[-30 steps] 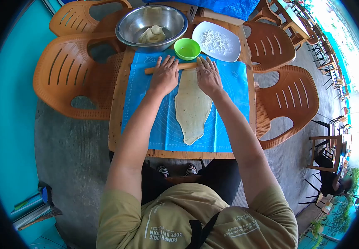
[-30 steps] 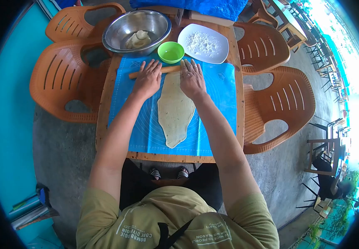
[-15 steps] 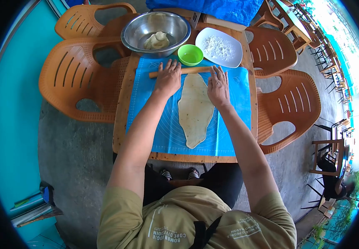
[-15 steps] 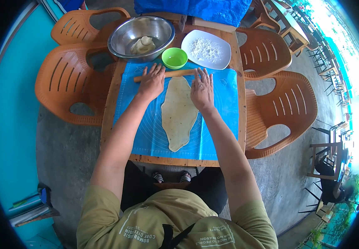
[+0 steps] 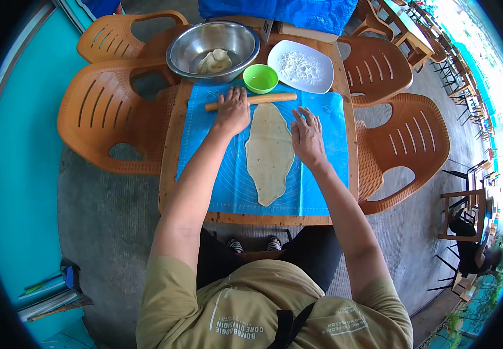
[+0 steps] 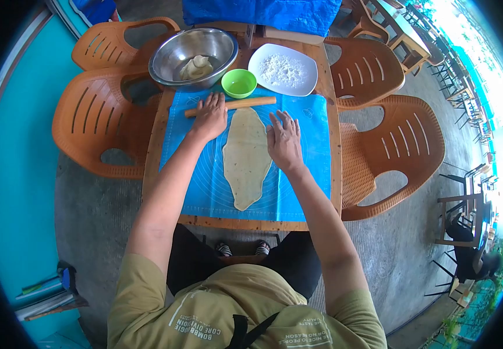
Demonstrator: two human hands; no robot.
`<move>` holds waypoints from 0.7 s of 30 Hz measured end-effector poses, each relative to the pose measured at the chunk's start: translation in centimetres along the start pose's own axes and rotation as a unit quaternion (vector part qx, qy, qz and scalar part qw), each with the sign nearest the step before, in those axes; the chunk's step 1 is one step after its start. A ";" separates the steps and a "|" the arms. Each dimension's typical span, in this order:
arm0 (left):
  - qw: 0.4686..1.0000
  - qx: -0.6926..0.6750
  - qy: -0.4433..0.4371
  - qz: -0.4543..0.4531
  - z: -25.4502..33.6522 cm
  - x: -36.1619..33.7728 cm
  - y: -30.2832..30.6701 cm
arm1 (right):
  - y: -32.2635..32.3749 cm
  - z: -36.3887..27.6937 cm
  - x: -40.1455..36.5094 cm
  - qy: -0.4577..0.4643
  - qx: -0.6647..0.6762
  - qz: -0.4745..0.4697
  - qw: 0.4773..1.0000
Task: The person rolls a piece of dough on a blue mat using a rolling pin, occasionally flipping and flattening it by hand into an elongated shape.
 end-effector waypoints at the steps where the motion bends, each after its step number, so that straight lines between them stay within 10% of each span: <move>1: 1.000 0.010 -0.014 0.013 -0.1 0.0 -0.1 | 0.2 -0.1 -0.2 0.002 0.003 -0.001 1.000; 21: 0.989 0.004 -0.103 0.108 0.9 -4.5 3.1 | 1.7 -1.3 -2.6 -0.012 0.023 -0.014 1.000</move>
Point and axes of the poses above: each hand's wrist, its own x-axis towards the middle knuckle, its own y-axis out of the back of the hand, z = x × y, the point moved 5 cm from there along x, towards the middle knuckle, and after that the axes turned 12 degrees about y, right-handed, at the moved point
